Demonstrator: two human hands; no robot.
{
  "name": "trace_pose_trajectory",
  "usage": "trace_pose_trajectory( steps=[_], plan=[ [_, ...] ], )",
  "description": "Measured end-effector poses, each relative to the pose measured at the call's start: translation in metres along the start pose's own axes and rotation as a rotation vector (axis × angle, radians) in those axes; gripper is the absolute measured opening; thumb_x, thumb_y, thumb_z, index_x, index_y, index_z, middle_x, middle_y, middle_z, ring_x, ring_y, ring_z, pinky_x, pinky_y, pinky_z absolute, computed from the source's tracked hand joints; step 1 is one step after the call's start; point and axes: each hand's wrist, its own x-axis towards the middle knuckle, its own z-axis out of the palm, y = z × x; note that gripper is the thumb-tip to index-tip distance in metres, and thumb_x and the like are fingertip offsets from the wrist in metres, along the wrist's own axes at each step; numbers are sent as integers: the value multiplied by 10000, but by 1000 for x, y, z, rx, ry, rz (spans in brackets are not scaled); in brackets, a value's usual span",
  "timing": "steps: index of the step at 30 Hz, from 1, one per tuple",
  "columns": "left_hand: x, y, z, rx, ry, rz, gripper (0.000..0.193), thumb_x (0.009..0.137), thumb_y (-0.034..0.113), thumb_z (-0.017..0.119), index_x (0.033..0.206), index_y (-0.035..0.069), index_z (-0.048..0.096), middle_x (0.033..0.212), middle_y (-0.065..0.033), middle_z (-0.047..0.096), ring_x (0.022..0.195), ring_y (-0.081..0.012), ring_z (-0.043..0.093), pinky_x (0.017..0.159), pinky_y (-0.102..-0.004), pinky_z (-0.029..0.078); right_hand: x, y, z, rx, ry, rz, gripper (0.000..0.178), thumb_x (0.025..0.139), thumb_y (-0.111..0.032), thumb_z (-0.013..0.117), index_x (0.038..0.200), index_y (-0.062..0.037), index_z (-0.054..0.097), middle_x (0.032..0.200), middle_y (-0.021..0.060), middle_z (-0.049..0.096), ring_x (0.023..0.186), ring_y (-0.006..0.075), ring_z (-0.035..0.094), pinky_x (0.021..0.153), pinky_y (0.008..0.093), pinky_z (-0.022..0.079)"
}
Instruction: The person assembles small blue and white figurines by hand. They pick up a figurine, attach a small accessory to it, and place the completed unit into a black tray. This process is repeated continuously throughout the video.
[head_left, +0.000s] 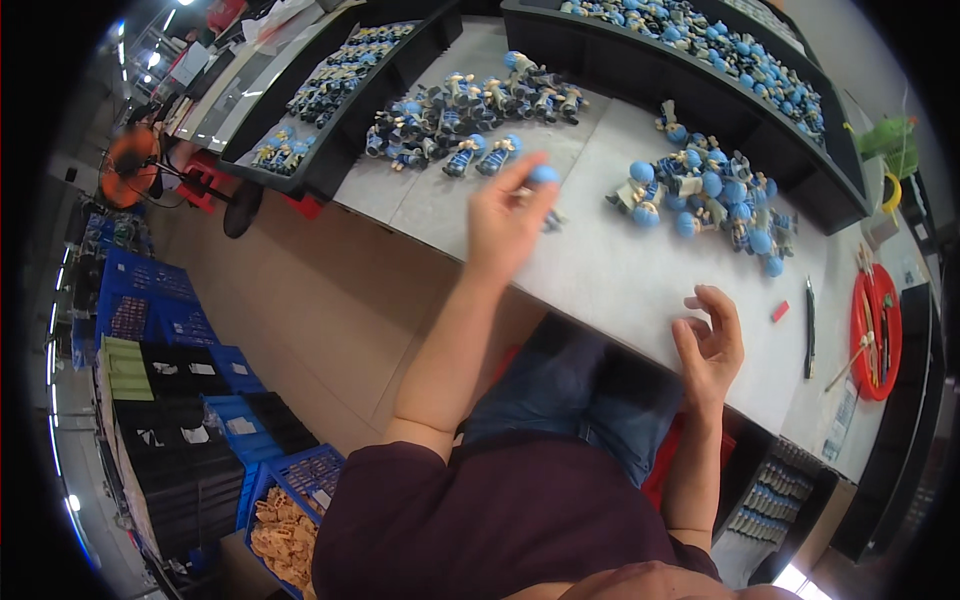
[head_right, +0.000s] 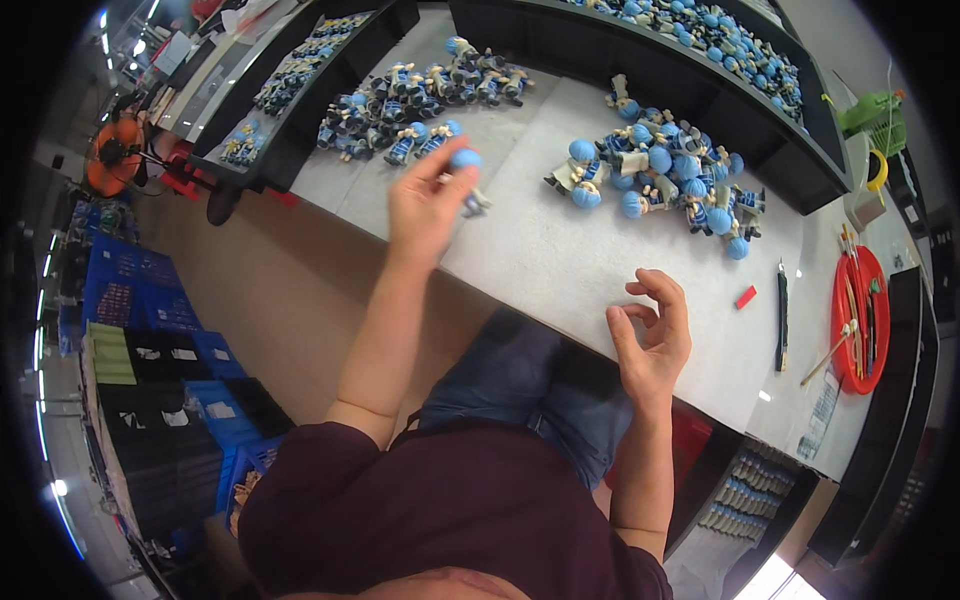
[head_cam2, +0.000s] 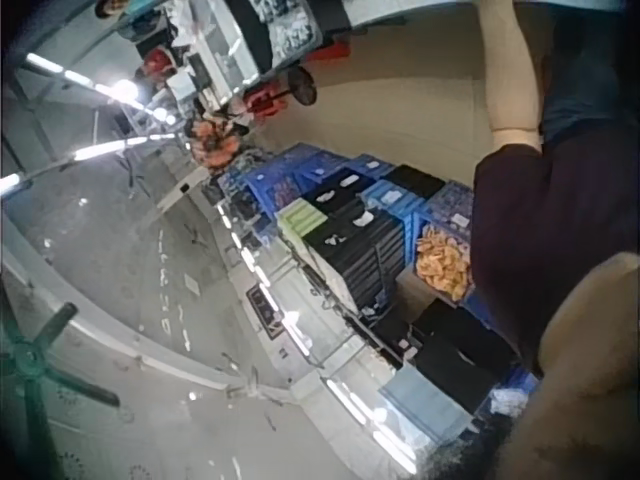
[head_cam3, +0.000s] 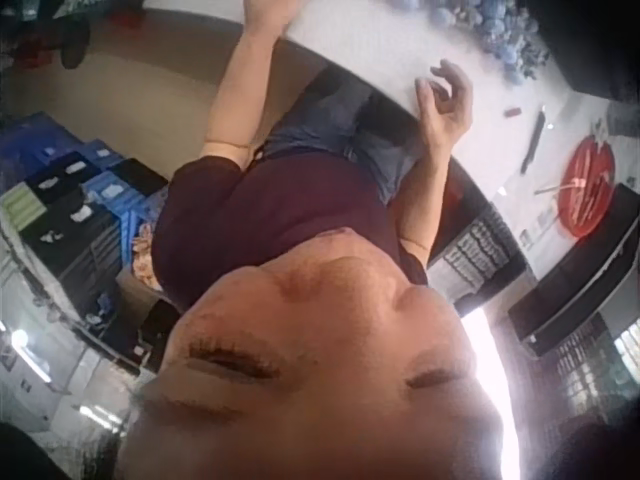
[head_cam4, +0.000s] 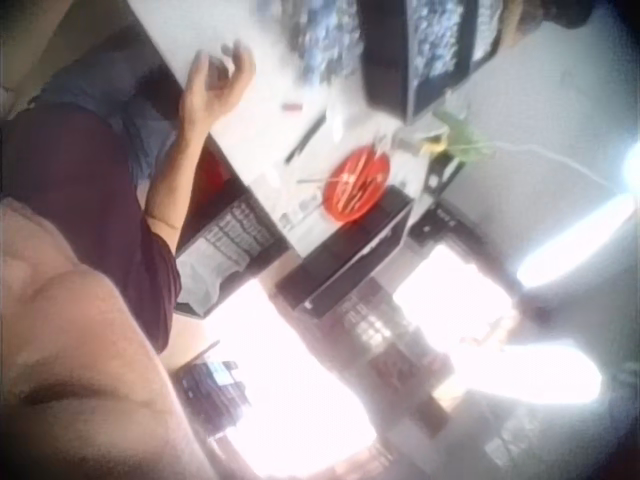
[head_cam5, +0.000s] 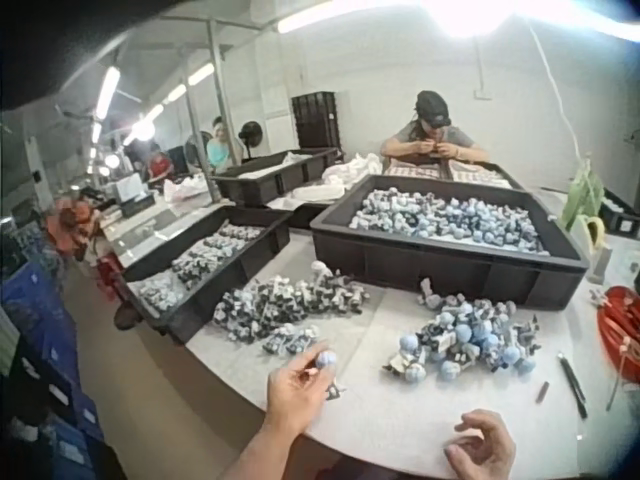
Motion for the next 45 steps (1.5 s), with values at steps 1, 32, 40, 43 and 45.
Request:
trace_pose_trajectory(
  steps=[1,32,40,43,45],
  plan=[
    [10,0,-17,93,85,39,308,770,38,614,1069,-20,569,867,-32,598,699,-52,546,597,-187,449,0,0,1,7,-5,0,418,719,62,624,1110,1,489,1131,89,448,937,160,501,711,246,451],
    [-10,19,-6,249,1,495,247,808,-12,542,1054,15,554,1114,-77,546,962,-134,522,796,-258,422,50,-23,35,-716,-75,-312,267,712,-25,614,973,-21,557,936,118,574,798,276,582,651,348,485],
    [-49,-22,46,146,-211,342,292,792,-49,536,1078,11,534,1132,-80,521,929,-128,525,762,-241,435,88,-12,47,-916,-116,-211,264,727,-99,631,959,-26,527,753,138,597,696,268,597,597,345,483],
    [-49,-24,44,112,-276,213,282,818,-21,527,1099,0,530,1141,-85,521,946,-131,528,780,-248,438,67,-27,34,-601,-43,-126,311,716,-72,655,985,-1,515,736,115,594,685,208,601,588,306,499],
    [-52,-23,49,36,-361,76,287,844,14,516,1130,-14,517,1145,-94,523,973,-137,526,805,-260,439,50,-34,31,-373,30,-28,343,711,-44,667,1013,11,514,762,95,593,699,164,598,607,274,508]
  ],
)
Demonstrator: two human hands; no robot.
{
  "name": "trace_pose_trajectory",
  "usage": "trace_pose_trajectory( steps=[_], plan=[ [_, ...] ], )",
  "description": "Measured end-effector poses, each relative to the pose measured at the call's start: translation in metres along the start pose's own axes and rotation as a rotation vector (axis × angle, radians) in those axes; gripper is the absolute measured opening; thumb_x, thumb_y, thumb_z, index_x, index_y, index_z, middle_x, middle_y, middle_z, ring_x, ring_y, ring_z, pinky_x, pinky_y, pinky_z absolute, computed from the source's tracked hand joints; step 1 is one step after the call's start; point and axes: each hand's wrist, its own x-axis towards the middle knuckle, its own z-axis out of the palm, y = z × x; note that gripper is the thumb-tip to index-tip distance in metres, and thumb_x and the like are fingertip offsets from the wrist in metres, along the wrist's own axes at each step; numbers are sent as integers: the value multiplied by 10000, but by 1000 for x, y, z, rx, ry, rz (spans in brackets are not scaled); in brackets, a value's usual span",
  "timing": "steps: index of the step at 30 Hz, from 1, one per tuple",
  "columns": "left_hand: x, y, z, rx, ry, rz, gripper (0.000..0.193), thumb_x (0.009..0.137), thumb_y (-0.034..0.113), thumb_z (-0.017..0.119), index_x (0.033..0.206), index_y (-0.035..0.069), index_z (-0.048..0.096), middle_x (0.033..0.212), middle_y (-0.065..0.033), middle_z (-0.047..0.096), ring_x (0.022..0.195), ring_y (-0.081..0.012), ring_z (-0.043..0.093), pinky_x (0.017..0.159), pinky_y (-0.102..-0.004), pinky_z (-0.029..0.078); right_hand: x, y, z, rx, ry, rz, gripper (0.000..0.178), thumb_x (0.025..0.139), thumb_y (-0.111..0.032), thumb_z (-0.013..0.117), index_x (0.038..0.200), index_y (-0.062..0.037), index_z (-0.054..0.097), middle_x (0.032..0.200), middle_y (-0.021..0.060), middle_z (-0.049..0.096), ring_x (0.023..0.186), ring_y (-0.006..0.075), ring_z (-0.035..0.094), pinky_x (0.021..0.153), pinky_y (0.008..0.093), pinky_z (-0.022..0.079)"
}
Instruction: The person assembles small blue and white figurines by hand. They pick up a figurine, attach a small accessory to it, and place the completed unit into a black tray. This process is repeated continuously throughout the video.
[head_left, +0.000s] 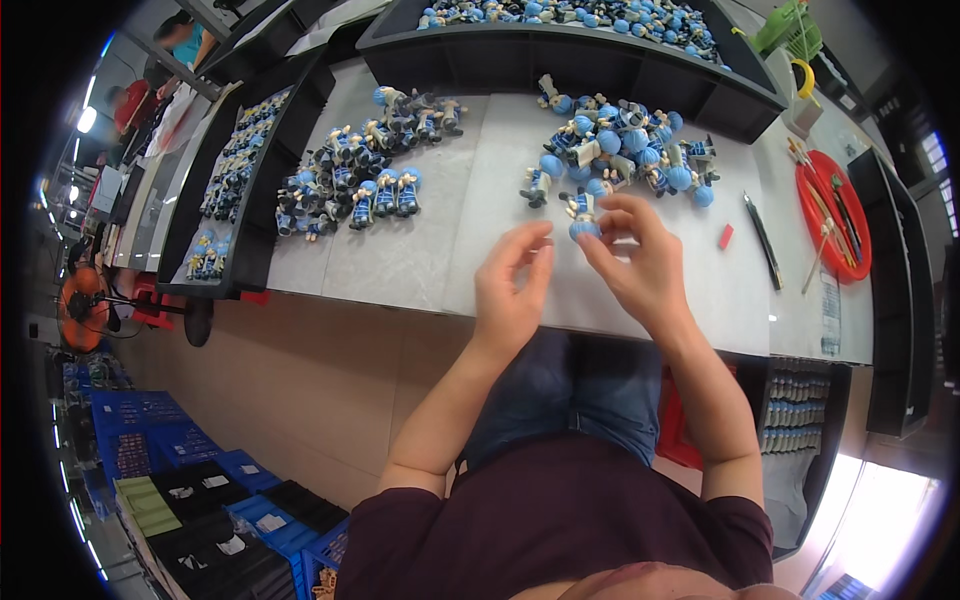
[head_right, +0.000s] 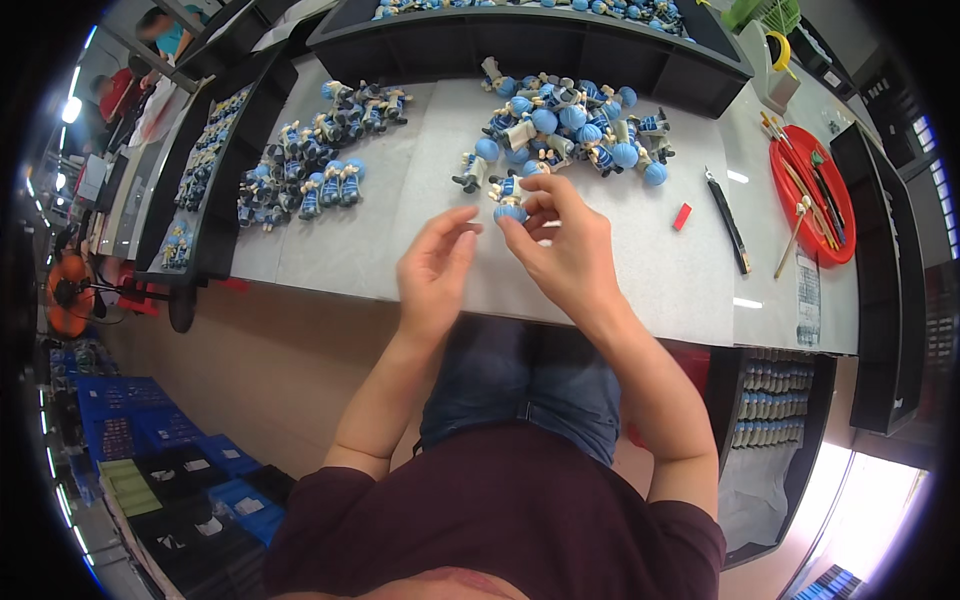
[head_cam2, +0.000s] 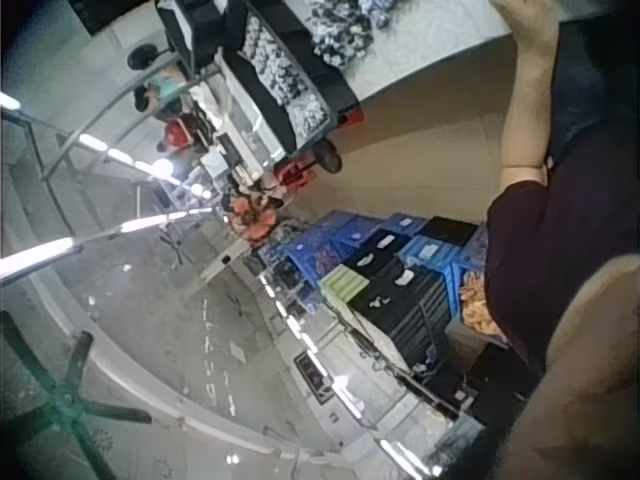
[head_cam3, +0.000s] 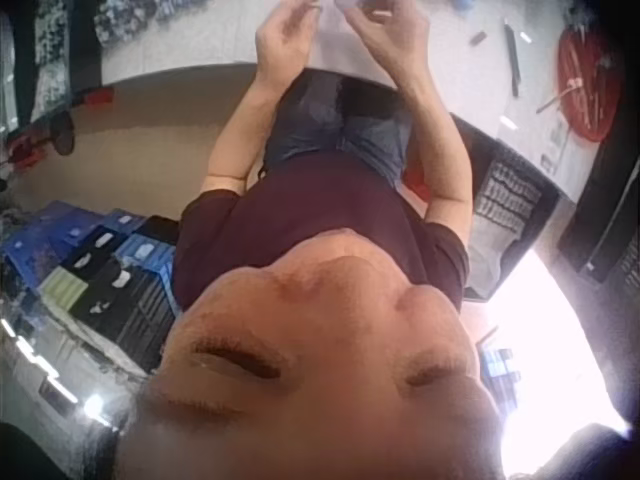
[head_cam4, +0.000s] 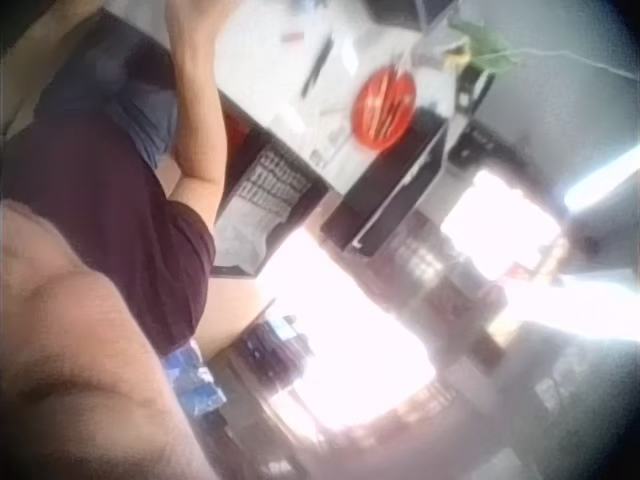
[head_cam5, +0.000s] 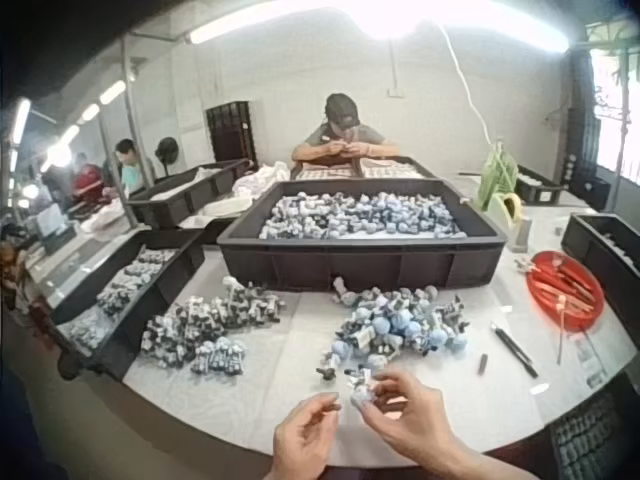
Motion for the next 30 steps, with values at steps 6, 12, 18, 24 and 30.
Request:
trace_pose_trajectory(
  steps=[6,12,18,24,30],
  plan=[
    [6,13,32,-411,-99,-230,318,891,98,492,1177,-41,489,1046,-102,582,983,-148,547,830,-285,454,-32,15,1,161,74,-116,310,715,5,658,1005,23,551,872,90,581,798,149,587,687,274,517],
    [20,-3,26,-398,-224,-370,277,911,168,459,1108,-7,546,971,-55,605,843,-96,556,736,-239,444,-35,31,-14,222,243,-3,324,781,44,573,1101,-1,541,1033,103,548,926,167,550,740,257,476],
    [20,-10,25,-562,-195,-410,283,913,180,461,1123,3,533,1015,-68,596,895,-98,539,739,-240,418,-40,46,-12,343,68,52,332,770,1,631,1086,18,530,1047,115,555,963,163,549,801,274,477],
    [18,-8,25,-489,-199,-346,294,903,160,479,1154,10,509,1075,-93,578,917,-117,542,771,-249,418,-40,41,-12,360,36,75,371,742,-13,669,1076,47,521,1035,129,559,943,169,565,795,277,495],
    [18,-8,25,-530,-158,-333,278,901,151,480,1133,1,506,1073,-110,578,919,-130,552,810,-274,424,-39,40,-14,332,-33,106,387,728,-4,674,1080,51,521,1039,142,572,936,180,576,800,286,497]
  ],
)
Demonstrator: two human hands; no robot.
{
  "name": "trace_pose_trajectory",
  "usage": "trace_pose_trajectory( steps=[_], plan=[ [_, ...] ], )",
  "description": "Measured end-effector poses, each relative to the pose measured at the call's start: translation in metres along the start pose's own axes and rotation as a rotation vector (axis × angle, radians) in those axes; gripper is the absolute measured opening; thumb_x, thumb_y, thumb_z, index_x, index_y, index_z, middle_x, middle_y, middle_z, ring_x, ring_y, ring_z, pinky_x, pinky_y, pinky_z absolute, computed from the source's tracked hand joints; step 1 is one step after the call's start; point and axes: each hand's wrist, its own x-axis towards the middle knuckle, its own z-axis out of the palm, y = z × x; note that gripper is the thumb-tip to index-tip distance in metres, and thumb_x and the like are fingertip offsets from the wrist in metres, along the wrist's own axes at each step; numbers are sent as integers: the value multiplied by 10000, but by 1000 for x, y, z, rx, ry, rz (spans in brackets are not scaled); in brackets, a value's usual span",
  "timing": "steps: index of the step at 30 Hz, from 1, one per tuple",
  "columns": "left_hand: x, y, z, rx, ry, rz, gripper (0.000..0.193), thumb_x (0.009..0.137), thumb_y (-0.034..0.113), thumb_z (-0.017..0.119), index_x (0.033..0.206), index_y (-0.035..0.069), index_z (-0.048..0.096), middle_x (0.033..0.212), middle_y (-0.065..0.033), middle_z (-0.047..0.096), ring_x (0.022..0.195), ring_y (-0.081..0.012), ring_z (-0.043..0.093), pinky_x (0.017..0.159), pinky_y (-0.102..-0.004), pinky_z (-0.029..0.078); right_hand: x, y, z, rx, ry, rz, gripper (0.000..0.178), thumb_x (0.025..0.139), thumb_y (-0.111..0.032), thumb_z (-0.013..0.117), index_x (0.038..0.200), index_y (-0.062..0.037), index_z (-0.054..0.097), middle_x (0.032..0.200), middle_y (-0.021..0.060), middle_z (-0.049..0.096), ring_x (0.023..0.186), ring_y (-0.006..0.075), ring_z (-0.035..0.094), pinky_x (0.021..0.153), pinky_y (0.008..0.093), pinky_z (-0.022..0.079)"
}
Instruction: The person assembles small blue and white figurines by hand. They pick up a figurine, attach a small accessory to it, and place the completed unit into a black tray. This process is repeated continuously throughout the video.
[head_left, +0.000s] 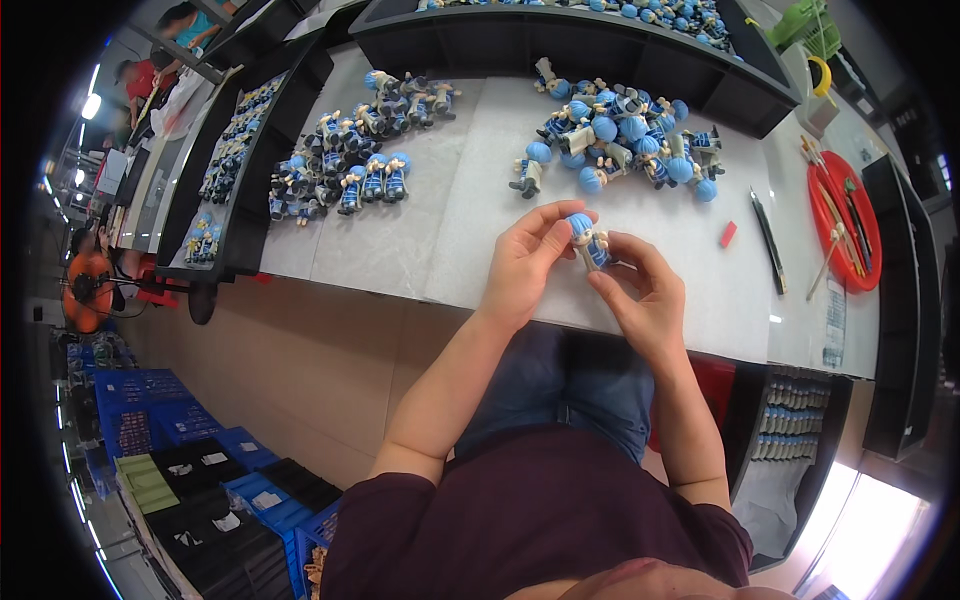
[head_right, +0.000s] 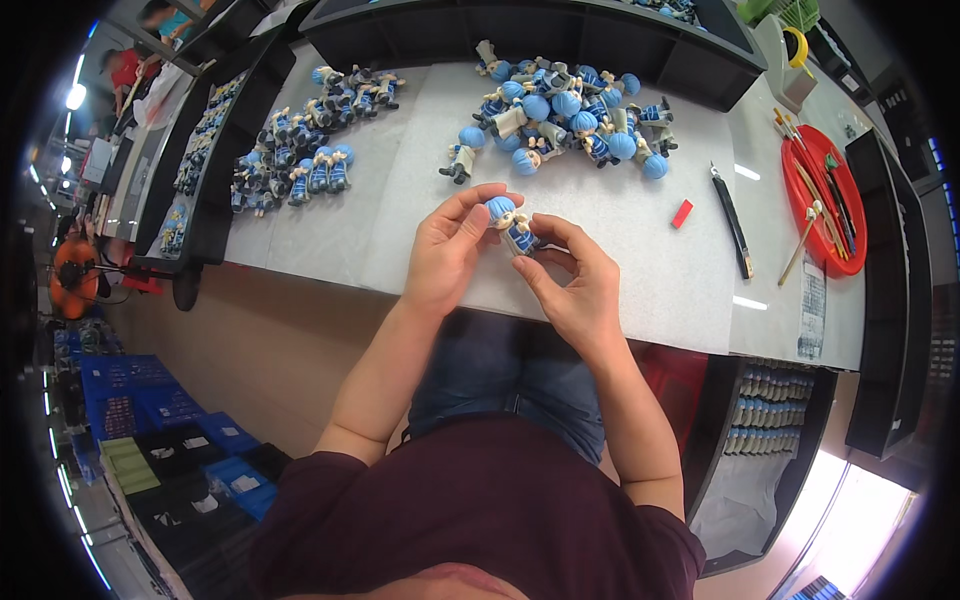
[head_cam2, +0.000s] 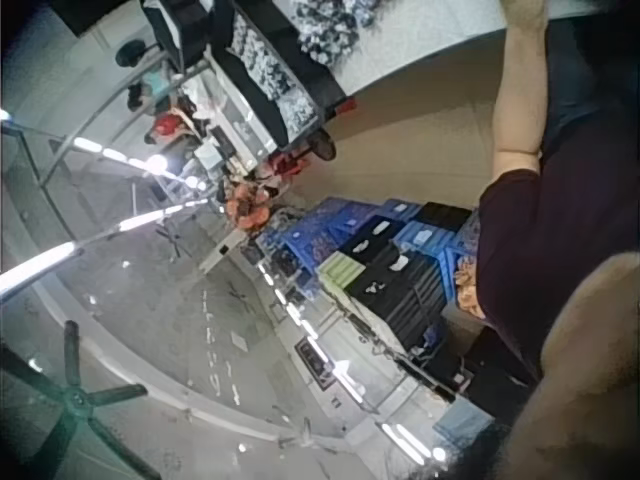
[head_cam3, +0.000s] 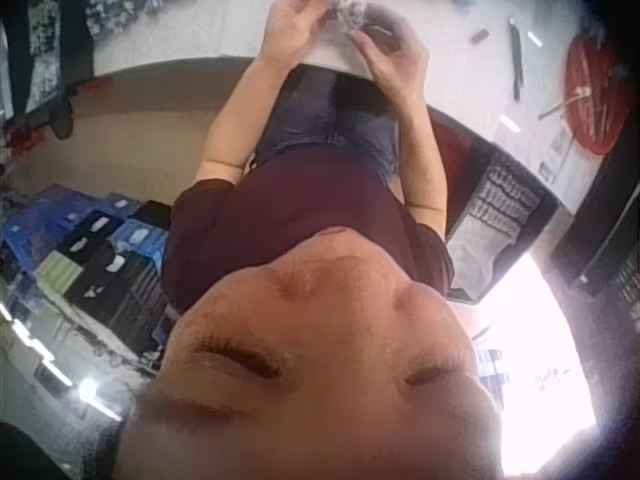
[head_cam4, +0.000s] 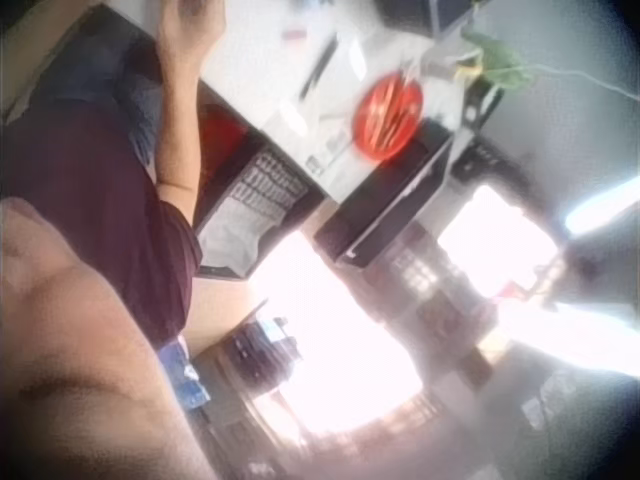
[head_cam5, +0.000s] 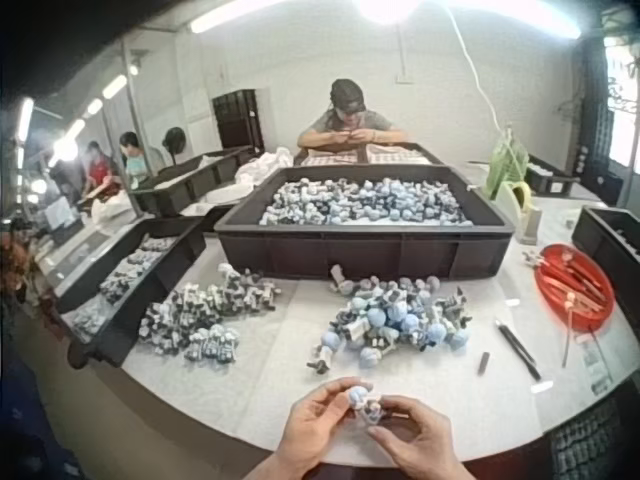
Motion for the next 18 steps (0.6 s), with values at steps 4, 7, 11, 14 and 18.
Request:
trace_pose_trajectory(
  steps=[4,7,11,14,18],
  plan=[
    [0,0,1,-4,-3,-2,276,899,148,484,1128,-5,504,1074,-122,577,916,-140,555,825,-285,426,0,-1,1,-25,3,-4,392,724,1,674,1081,55,521,1031,146,579,923,181,582,795,283,499],
    [0,-1,1,-13,-11,5,279,899,148,483,1130,-8,503,1076,-126,575,918,-147,557,831,-293,428,0,-1,1,-28,3,-5,397,722,0,678,1082,55,520,1029,145,579,908,175,585,782,278,501],
    [1,-3,-2,-30,-23,8,283,903,154,476,1130,-13,506,1079,-125,574,929,-155,557,842,-304,436,-1,0,1,-47,-4,-3,415,714,0,687,1089,51,517,1025,144,582,882,163,587,750,263,504],
    [0,-1,0,-28,-21,5,284,908,156,467,1128,-17,514,1083,-125,572,943,-163,555,848,-312,440,-1,-2,1,-59,-7,0,437,704,0,697,1098,47,513,1017,142,586,861,153,590,726,254,504],
    [0,-1,0,-3,-9,-10,295,909,155,464,1141,-19,515,1078,-125,575,950,-168,553,848,-313,441,-1,-4,2,-84,-8,10,460,693,-2,708,1106,42,509,1013,139,589,840,144,594,711,246,504]
  ],
)
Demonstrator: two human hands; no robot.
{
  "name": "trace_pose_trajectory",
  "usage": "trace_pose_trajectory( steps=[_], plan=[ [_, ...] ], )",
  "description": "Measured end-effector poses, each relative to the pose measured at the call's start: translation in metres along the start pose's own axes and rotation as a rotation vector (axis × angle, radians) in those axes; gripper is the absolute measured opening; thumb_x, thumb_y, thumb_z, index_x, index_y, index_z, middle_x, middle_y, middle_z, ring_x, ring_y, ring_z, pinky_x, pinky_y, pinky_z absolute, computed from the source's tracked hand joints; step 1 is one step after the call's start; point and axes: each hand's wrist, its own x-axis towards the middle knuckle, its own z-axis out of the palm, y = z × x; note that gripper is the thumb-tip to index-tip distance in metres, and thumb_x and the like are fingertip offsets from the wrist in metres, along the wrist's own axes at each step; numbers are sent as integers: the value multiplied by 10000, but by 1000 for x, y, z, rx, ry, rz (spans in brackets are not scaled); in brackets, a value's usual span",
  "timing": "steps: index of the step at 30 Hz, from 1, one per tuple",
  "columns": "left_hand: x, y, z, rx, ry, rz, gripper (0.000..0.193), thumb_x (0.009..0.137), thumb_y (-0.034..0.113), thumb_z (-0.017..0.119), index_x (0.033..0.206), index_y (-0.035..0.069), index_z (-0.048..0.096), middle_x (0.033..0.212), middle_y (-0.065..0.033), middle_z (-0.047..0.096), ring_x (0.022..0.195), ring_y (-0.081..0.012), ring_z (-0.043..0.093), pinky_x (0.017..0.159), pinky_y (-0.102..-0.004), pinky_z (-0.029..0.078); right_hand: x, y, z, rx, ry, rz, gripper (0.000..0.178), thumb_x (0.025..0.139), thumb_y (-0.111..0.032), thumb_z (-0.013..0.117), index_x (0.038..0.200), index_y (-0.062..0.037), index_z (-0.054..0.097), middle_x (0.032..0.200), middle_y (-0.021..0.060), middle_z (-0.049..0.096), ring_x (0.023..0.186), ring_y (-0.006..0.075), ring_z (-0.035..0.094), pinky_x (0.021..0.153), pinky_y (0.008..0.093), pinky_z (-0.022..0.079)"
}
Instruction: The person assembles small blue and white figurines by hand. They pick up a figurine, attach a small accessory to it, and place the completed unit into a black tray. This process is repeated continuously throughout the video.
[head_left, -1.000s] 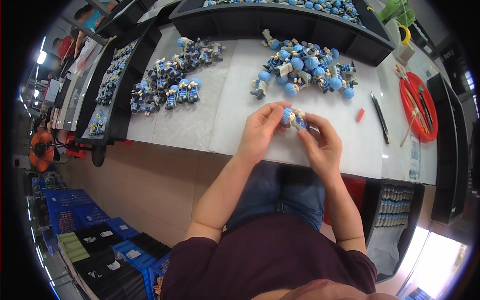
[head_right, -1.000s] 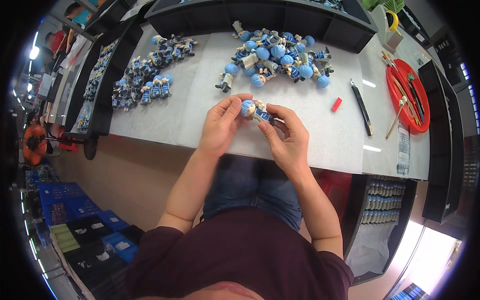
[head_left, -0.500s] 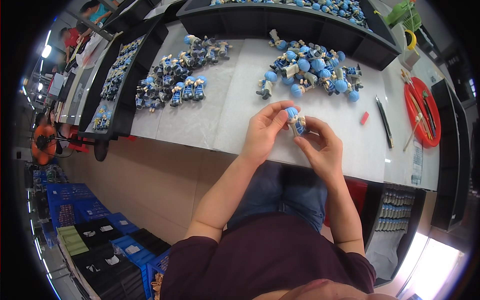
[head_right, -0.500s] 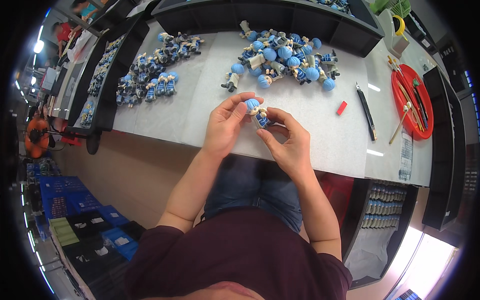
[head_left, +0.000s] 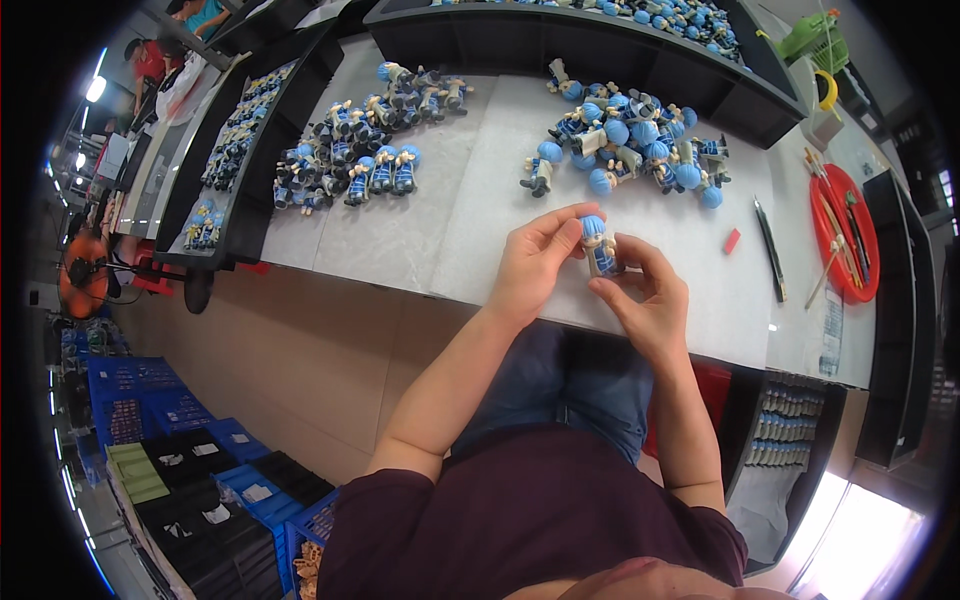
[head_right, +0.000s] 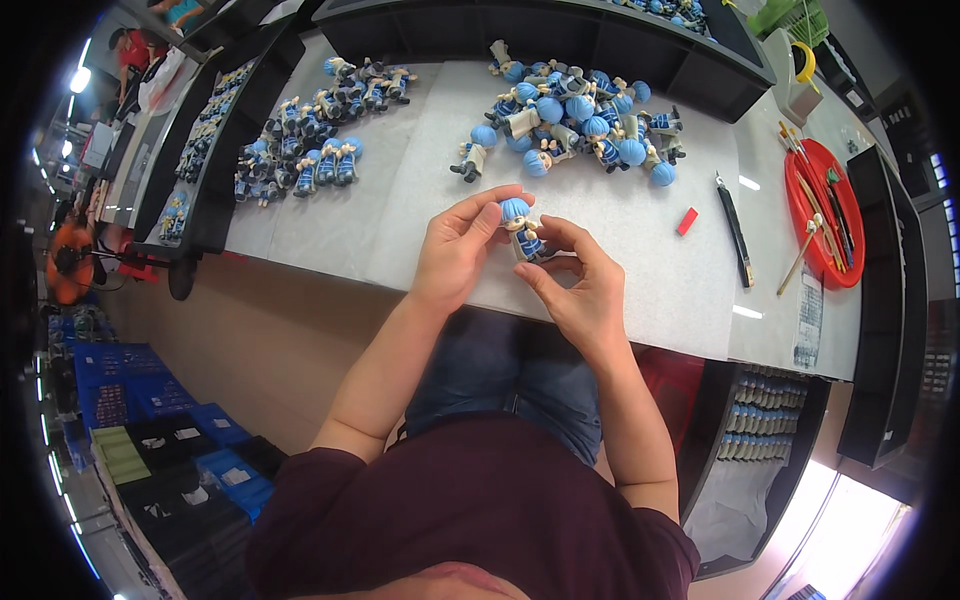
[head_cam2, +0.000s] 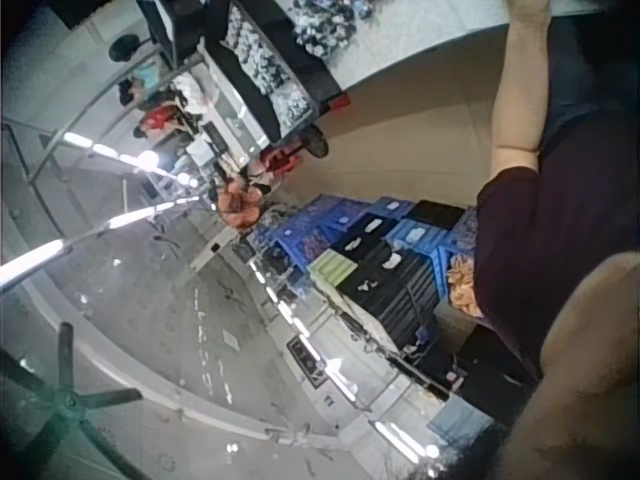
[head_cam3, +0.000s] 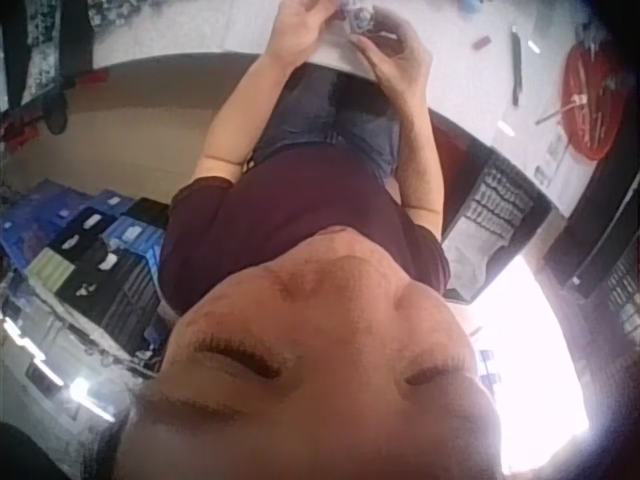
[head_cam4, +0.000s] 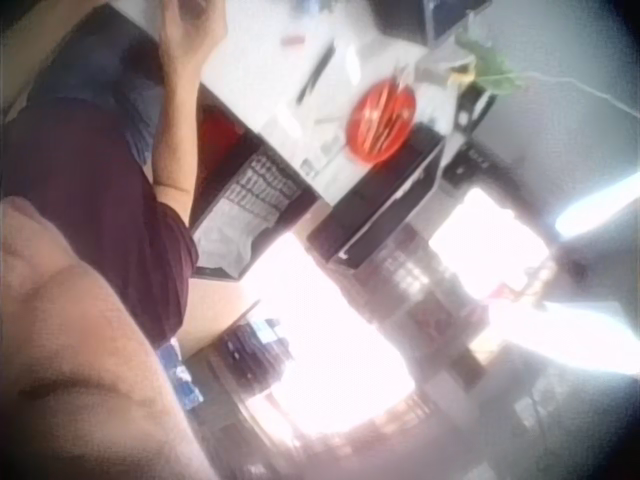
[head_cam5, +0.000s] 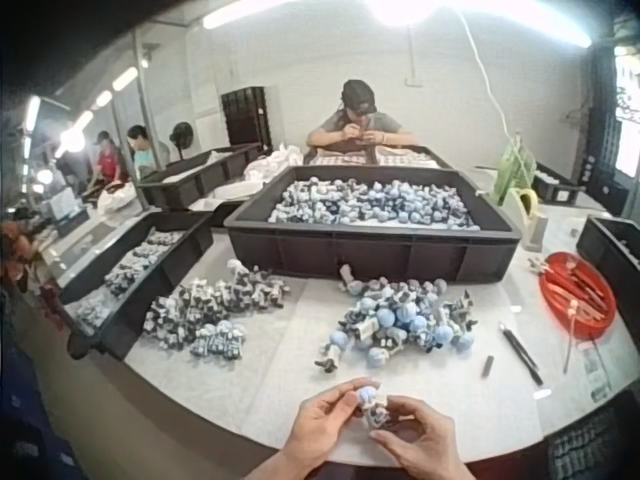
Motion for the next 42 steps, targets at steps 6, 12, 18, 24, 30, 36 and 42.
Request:
trace_pose_trajectory(
  steps=[6,12,18,24,30,36,42],
  plan=[
    [0,-1,0,8,-9,-1,300,903,131,473,1162,-17,505,1059,-120,581,947,-164,550,840,-309,442,0,4,0,4,2,-27,482,681,-22,727,1109,33,512,980,127,594,862,144,583,691,247,506],
    [0,0,2,38,15,-14,293,903,112,468,1167,-12,502,1047,-121,584,938,-164,554,828,-298,451,0,1,0,12,-22,-25,503,672,-50,743,1113,27,514,946,120,600,858,140,570,672,251,508],
    [0,1,2,40,25,-27,290,907,116,461,1166,-6,504,1049,-127,582,940,-170,558,828,-300,458,0,-1,0,24,-13,-27,504,669,-62,748,1108,28,517,950,122,601,853,140,575,675,254,510],
    [0,1,3,23,16,-16,283,906,111,458,1159,-5,510,1058,-132,581,968,-172,549,863,-301,436,0,-1,-1,1,-27,0,504,672,-65,747,1112,25,517,964,129,600,876,152,581,687,260,512],
    [0,0,1,28,-7,2,267,908,93,444,1145,-3,519,1078,-130,578,978,-167,545,867,-302,435,0,0,0,2,-14,-27,499,670,-45,743,1110,26,517,963,123,600,884,154,579,698,261,508],
    [0,0,2,15,3,7,249,912,62,408,1126,0,520,1087,-129,573,959,-159,556,860,-304,445,-1,3,-2,85,7,-38,501,653,-26,747,1100,25,525,950,105,601,868,137,571,690,245,491],
    [0,2,3,9,16,-37,252,914,56,393,1129,0,511,1075,-131,574,950,-167,563,838,-304,460,-2,4,-4,52,2,-85,511,643,-60,763,1095,10,537,945,85,603,857,130,568,696,240,467]
  ],
)
